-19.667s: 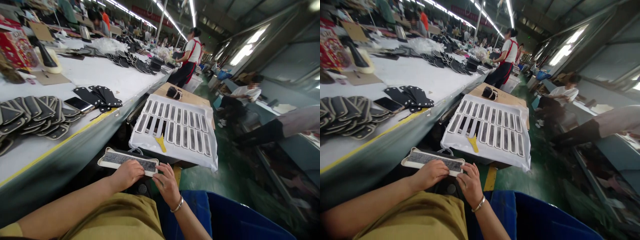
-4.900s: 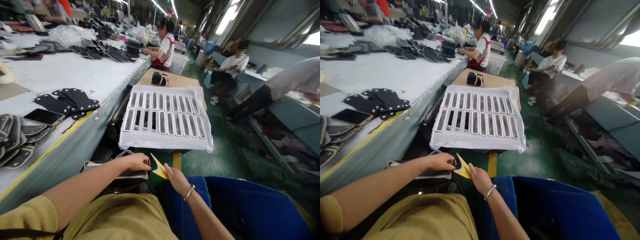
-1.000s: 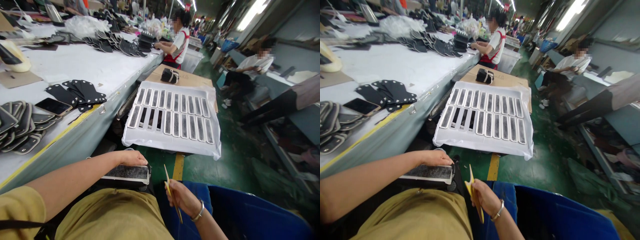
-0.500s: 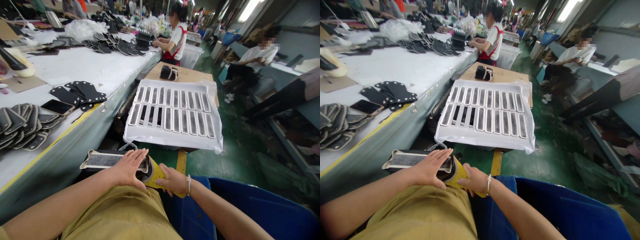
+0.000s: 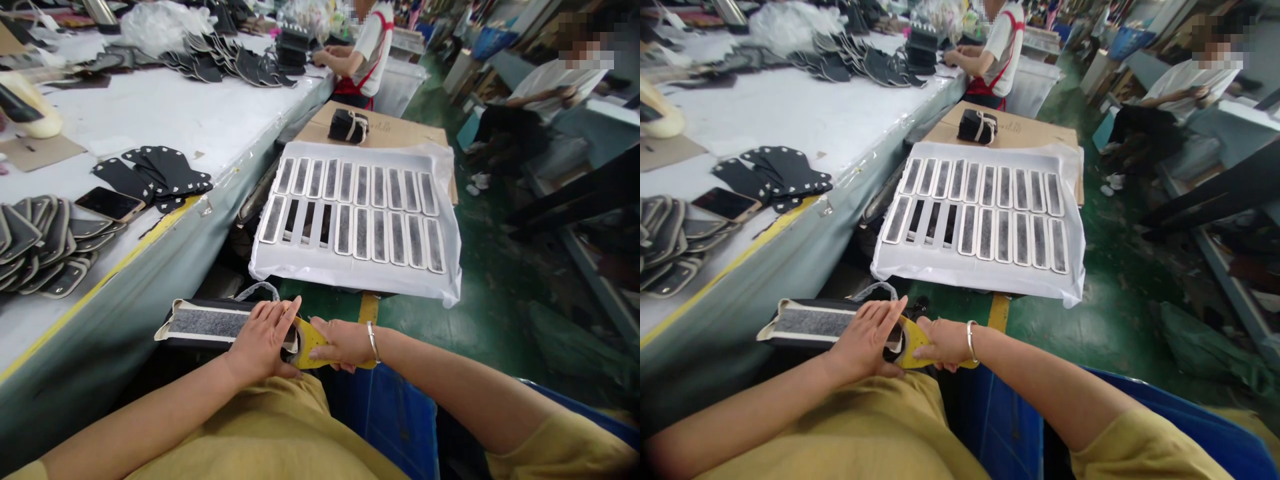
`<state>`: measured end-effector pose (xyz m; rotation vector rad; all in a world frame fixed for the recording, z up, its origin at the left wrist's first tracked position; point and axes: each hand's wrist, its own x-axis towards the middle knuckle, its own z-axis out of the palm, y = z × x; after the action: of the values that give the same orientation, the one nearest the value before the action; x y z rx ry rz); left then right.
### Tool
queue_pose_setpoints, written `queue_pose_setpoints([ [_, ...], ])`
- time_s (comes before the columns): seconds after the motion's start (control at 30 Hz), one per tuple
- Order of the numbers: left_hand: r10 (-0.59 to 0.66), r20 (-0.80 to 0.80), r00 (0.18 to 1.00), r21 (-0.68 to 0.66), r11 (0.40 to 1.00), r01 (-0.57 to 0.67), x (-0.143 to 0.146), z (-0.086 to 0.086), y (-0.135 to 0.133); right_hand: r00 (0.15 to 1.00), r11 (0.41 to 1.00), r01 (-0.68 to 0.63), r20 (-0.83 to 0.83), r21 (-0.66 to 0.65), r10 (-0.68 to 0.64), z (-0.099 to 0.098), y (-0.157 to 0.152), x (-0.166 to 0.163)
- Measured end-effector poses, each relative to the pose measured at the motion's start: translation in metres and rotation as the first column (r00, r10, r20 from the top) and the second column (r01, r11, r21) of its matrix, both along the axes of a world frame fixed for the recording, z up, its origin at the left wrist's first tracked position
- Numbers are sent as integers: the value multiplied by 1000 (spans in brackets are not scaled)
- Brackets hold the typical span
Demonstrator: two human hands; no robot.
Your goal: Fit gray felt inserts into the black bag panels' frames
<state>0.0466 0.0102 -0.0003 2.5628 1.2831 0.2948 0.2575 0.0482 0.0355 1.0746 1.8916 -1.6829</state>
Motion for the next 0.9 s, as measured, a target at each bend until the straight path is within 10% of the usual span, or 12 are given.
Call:
queue_pose_setpoints([
  [0.37, -154, -18, 988, -176, 973, 149, -16, 9, 19, 994, 994, -104, -42, -34, 103, -2, 16, 4],
  [0.9, -158, -21, 987, -57, 986, 157, -14, 2, 14, 999, 994, 19, -47, -108, -24, -8, 9, 3],
])
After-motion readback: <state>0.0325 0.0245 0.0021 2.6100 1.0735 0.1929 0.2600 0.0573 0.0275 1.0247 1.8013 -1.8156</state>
